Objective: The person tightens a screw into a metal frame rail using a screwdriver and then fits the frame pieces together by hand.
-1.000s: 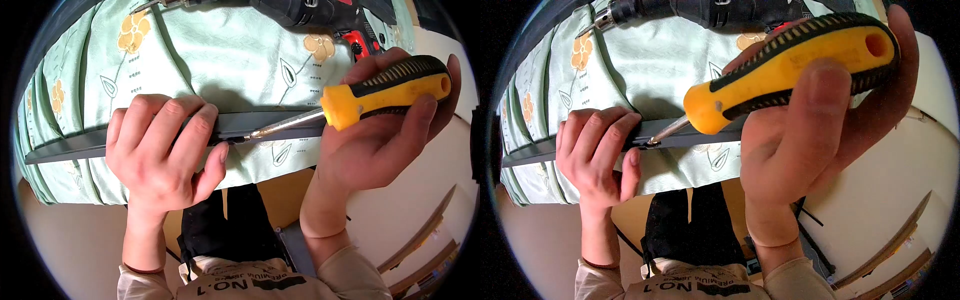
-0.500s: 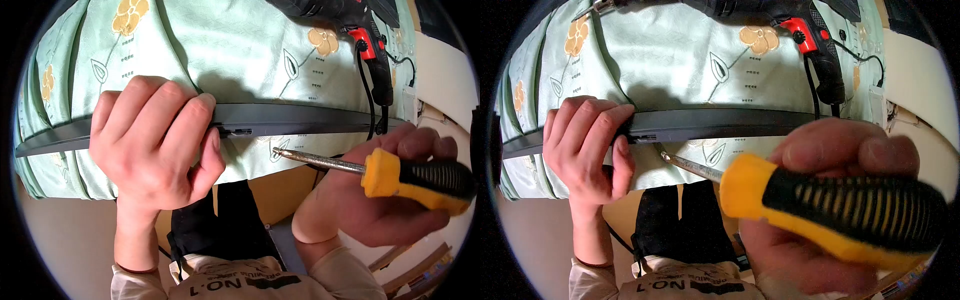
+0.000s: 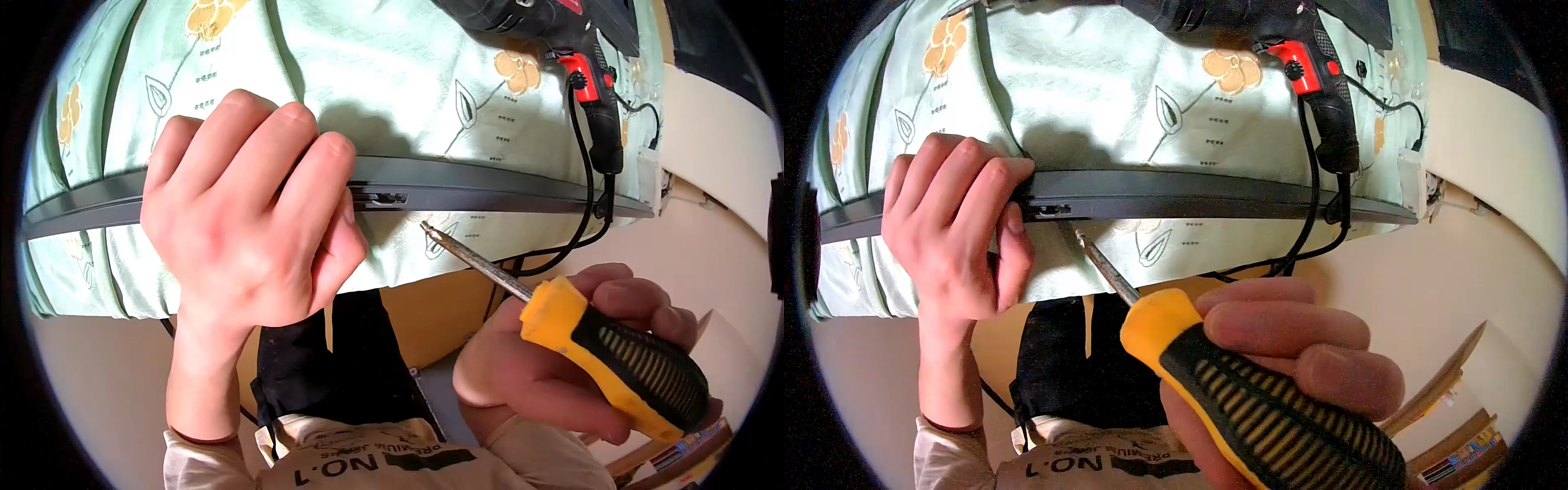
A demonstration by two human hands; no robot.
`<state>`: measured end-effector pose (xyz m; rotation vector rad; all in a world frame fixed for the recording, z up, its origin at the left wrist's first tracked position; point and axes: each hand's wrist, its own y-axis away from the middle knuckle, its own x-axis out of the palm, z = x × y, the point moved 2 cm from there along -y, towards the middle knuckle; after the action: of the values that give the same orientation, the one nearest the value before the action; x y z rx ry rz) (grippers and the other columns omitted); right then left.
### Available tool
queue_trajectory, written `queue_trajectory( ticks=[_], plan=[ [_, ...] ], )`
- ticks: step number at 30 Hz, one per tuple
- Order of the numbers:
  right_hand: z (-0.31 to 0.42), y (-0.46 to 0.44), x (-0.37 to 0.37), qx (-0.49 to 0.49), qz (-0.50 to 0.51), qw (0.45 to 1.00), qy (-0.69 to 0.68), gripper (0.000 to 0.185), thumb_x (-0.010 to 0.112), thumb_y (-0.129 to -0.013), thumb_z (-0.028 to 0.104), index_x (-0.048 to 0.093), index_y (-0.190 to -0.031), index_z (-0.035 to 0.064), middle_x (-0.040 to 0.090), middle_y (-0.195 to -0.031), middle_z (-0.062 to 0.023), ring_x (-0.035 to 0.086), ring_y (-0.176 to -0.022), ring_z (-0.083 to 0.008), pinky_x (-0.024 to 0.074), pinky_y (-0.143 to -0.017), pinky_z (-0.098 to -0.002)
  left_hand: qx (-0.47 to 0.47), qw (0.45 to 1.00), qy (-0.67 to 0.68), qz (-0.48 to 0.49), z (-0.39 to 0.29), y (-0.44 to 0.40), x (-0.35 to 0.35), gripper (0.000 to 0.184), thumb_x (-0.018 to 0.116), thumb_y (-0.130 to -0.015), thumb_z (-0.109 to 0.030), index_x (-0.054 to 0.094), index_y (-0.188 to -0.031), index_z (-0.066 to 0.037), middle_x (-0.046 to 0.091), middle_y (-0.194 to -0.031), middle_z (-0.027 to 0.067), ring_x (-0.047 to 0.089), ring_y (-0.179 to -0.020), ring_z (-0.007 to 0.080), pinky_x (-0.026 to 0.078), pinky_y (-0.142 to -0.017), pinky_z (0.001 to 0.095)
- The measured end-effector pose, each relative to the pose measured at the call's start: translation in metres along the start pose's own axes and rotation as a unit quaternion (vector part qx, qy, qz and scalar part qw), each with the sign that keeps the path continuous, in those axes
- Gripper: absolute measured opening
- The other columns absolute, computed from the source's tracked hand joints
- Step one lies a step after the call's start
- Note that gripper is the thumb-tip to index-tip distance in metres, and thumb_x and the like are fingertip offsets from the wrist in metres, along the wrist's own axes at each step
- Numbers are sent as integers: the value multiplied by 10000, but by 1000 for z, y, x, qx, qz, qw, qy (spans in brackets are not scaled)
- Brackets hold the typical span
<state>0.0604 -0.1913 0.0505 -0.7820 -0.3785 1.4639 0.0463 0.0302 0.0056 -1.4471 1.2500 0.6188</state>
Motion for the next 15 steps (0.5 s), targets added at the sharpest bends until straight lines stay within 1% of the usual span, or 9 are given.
queue_trajectory(
  ticks=[3, 8, 15],
  plan=[
    [1, 3, 0, -2, 0, 1000, 13, 596, 435, -1055, 553, 476, -1309, 15, 560, -1169, -168, 553, -856, -213, 438, -670, -303, -3, 1000, -7, 7, -1, 0, -1, 261, 603, -714, -243, 691, -877, -60, 588, -816, 91, 570, -758, 274, 388, -655, 366],
    [2, 6, -1, -8, 0, 999, 34, 588, 439, -1055, 545, 463, -1318, 19, 555, -1177, -169, 555, -861, -216, 444, -673, -305, -10, 999, -21, 36, -1, 2, -1, 252, 596, -758, -251, 691, -906, -69, 596, -840, 87, 573, -784, 272, 392, -668, 374],
    [2, 7, 0, -11, 4, 999, 53, 578, 445, -1055, 534, 445, -1330, 26, 547, -1188, -170, 559, -868, -219, 451, -677, -308, -4, 999, -21, 38, 1, 2, -1, 260, 593, -775, -253, 700, -928, -71, 602, -858, 92, 576, -796, 274, 394, -673, 380]
  ],
)
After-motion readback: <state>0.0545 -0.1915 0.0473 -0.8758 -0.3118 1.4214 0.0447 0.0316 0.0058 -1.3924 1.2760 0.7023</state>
